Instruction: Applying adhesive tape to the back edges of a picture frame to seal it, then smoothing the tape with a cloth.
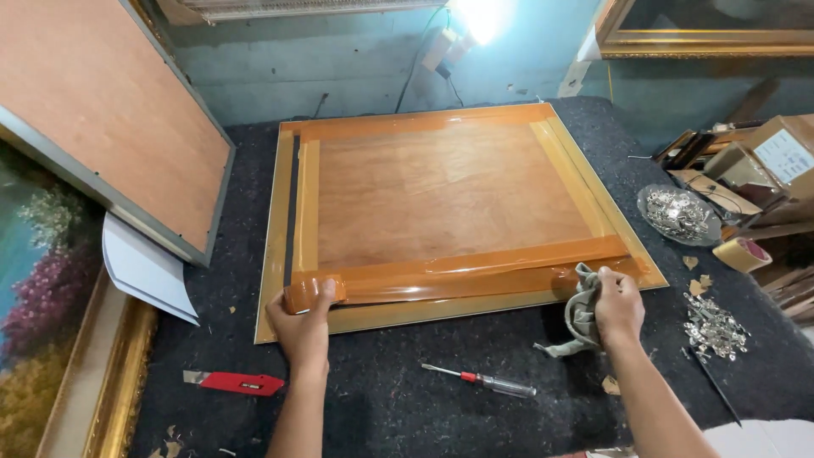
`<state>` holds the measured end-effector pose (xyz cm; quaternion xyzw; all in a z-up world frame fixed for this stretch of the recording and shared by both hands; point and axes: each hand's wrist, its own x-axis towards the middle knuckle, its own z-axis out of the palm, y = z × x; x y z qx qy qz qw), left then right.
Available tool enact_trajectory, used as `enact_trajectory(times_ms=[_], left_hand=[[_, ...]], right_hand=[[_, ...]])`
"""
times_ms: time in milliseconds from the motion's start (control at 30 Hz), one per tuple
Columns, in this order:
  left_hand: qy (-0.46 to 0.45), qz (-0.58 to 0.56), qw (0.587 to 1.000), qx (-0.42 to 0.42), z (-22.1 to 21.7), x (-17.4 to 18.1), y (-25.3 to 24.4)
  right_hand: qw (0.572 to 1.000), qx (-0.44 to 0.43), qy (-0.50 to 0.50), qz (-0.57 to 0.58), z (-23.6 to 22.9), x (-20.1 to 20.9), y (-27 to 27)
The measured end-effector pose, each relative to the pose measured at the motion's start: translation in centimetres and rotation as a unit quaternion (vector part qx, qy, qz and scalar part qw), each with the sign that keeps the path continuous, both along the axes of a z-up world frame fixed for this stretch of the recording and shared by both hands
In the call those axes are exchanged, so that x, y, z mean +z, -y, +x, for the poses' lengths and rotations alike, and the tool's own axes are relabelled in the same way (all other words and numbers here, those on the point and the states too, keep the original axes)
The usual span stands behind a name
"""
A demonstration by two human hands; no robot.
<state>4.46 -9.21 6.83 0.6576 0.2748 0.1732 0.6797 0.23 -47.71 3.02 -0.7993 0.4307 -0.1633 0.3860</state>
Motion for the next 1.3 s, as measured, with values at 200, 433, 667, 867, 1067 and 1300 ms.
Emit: enact_trajectory(times_ms=[200, 433, 667, 867, 1067, 1300], left_hand=[[-0.030, 0.082, 0.996, 0.013, -1.1, 0.5, 1.3], [0.004, 0.157, 0.987, 0.040, -1.1, -1.2, 2.5], [0.005, 0.197, 0.979, 0.057, -1.4, -0.3, 4.0], [-0.001, 0.207, 0.976, 0.064, -1.3, -0.4, 4.4], [-0.007, 0.201, 0.978, 0.062, -1.1, -0.6, 4.5], [-0.019, 0.216, 0.975, 0.058, -1.2, -0.8, 4.3]], right_hand=[[0.999, 0.018, -0.029, 0.008, -0.3, 5.8, -2.0], [0.972, 0.174, 0.021, -0.155, 0.9, 1.9, 1.0], [0.904, 0.257, -0.074, -0.333, 1.1, 0.4, 1.6], [0.858, 0.355, -0.017, -0.370, 2.1, -2.1, -4.7], [0.810, 0.433, 0.039, -0.393, 2.0, -1.0, -7.2], [0.915, 0.220, -0.204, -0.271, 0.3, 2.9, 3.7]])
